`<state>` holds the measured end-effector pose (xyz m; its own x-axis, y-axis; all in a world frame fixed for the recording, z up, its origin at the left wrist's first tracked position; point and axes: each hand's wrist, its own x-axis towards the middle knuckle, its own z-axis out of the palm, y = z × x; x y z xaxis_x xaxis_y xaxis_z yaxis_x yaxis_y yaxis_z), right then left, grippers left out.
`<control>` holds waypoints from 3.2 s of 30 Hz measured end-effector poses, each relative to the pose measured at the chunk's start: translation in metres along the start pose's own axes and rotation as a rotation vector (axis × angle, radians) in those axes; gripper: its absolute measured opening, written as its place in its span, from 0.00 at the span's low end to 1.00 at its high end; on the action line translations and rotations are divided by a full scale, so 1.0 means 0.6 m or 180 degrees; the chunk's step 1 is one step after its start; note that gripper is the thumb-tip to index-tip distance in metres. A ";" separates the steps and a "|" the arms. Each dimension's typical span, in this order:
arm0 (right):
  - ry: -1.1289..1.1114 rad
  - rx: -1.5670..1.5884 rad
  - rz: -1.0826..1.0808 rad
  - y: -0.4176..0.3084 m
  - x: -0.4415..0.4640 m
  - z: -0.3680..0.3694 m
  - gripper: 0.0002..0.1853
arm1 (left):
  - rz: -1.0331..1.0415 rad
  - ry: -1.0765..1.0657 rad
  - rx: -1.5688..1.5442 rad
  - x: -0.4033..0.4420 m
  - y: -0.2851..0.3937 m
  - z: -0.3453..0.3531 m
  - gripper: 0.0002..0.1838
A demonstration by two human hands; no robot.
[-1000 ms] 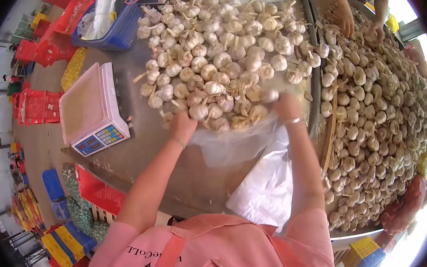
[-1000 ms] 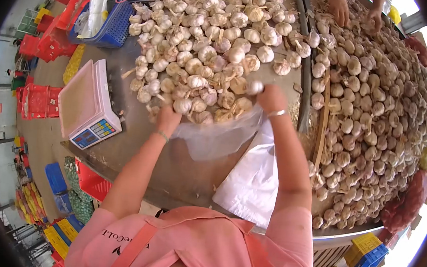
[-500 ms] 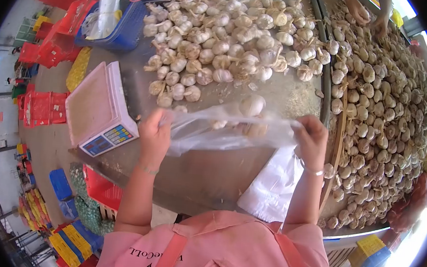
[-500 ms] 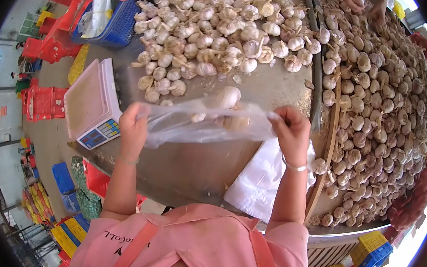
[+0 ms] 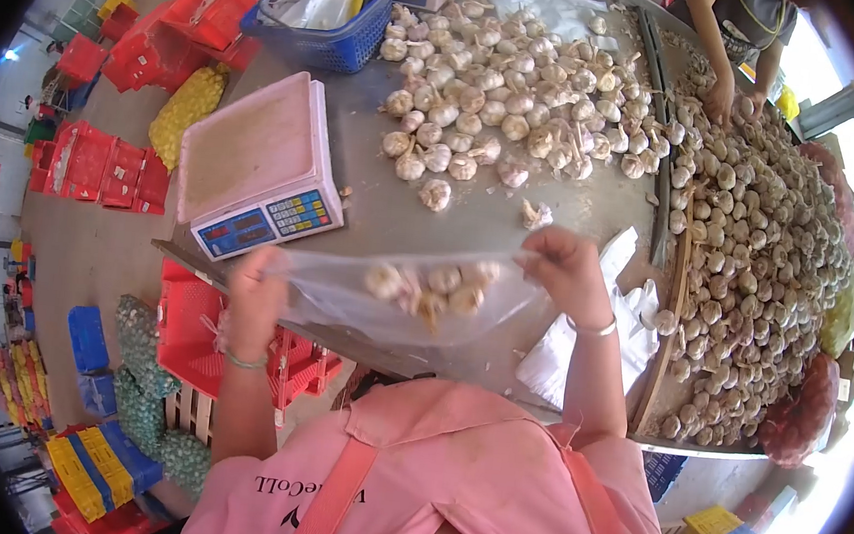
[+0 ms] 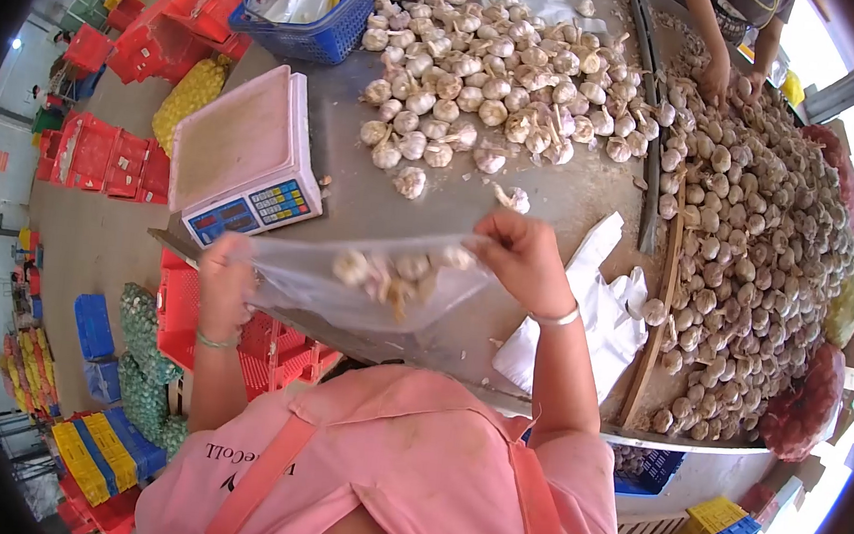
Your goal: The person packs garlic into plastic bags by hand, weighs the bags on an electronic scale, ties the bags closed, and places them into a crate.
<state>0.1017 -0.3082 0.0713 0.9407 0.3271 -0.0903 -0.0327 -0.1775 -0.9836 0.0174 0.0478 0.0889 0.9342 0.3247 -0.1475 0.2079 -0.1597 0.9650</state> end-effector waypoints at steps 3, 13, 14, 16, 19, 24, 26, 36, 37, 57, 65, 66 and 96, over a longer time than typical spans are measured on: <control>0.0163 -0.0020 -0.0535 -0.093 0.049 0.085 0.02 | 0.0630 0.0397 -0.0558 0.047 0.048 -0.094 0.13; 0.0739 0.0360 -0.0941 -0.133 0.324 0.375 0.07 | 0.1233 0.0769 -0.0365 0.258 0.029 -0.325 0.06; 0.0832 -0.0040 -0.1048 -0.090 0.350 0.393 0.07 | 0.1027 0.0550 -0.0446 0.267 0.009 -0.339 0.05; 0.0582 -0.0132 -0.0526 -0.083 0.336 0.414 0.07 | 0.0669 0.0284 -0.0735 0.271 -0.027 -0.361 0.05; 0.0316 0.0148 -0.0274 -0.063 0.315 0.421 0.12 | 0.0473 0.0180 -0.1139 0.261 -0.064 -0.390 0.06; 0.0974 -0.2200 -0.0114 0.085 0.339 0.336 0.32 | 0.0548 0.0071 -0.1572 0.267 -0.084 -0.403 0.10; 0.1103 -0.3362 0.0701 0.109 0.319 0.320 0.35 | 0.0584 0.0026 -0.1647 0.273 -0.073 -0.404 0.11; 0.1301 -0.3702 0.0386 0.202 0.267 0.341 0.34 | 0.0783 -0.0058 -0.1796 0.332 -0.030 -0.371 0.19; 0.1325 -0.3707 0.0328 0.208 0.266 0.342 0.33 | 0.0805 -0.0075 -0.1799 0.338 -0.031 -0.370 0.20; 0.1630 -0.2002 0.0396 0.298 0.369 0.195 0.28 | 0.1260 -0.0452 -0.2388 0.358 -0.071 -0.401 0.20; 0.1254 0.0315 -0.0013 -0.040 0.346 0.392 0.16 | 0.1126 -0.0544 -0.2589 0.337 -0.079 -0.397 0.19; 0.0911 -0.0015 -0.0493 -0.073 0.350 0.411 0.16 | 0.1126 -0.0568 -0.2595 0.336 -0.078 -0.397 0.19; 0.0604 0.3829 0.1838 0.071 0.085 0.438 0.23 | 0.2030 -0.0833 -0.2837 0.323 -0.074 -0.400 0.20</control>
<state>0.0596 -0.0550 -0.0164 0.7206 0.3328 -0.6083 -0.6186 0.7048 -0.3473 0.1197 0.3415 0.0693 0.8496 0.1996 0.4882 -0.5126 0.5304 0.6752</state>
